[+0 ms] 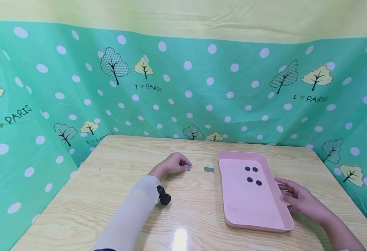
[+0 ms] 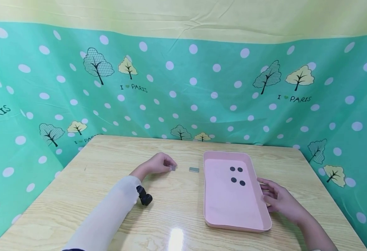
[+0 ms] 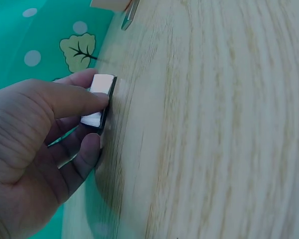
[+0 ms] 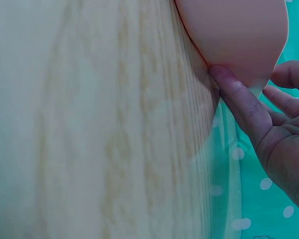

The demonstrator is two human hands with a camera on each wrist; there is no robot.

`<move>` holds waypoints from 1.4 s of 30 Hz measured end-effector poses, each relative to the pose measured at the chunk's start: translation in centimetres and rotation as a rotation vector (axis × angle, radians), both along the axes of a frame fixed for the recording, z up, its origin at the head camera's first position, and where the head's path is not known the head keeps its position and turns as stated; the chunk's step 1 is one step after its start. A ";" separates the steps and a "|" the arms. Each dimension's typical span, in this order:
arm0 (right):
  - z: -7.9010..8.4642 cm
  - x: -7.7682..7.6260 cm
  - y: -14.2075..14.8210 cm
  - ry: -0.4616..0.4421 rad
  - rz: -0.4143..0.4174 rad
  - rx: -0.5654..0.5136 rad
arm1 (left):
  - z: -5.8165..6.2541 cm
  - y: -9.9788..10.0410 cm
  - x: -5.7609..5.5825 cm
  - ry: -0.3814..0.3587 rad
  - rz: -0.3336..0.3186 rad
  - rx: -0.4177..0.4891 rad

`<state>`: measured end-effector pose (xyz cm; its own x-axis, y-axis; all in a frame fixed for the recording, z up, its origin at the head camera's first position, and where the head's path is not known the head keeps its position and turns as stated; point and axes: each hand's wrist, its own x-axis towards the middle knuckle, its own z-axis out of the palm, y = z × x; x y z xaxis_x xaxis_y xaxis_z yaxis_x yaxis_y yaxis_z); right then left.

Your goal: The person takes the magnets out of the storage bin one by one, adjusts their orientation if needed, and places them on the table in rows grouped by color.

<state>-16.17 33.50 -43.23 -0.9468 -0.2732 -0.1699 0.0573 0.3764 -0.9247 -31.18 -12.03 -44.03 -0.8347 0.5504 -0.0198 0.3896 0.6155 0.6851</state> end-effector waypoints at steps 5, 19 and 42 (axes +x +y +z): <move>0.1 0.0 -0.1 0.002 0.004 0.008 | 0.0 0.0 -0.2 0.012 0.023 -0.013; -0.1 0.0 0.1 0.010 0.022 0.001 | -0.2 0.0 -0.3 0.035 0.051 -0.046; -0.1 -0.1 0.0 -0.008 -0.013 0.024 | -0.2 0.1 -0.1 0.043 0.061 -0.025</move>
<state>-16.26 33.48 -43.37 -0.9490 -0.2564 -0.1833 0.0693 0.3974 -0.9150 -31.26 -11.95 -44.26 -0.8668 0.4987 0.0031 0.3796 0.6557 0.6527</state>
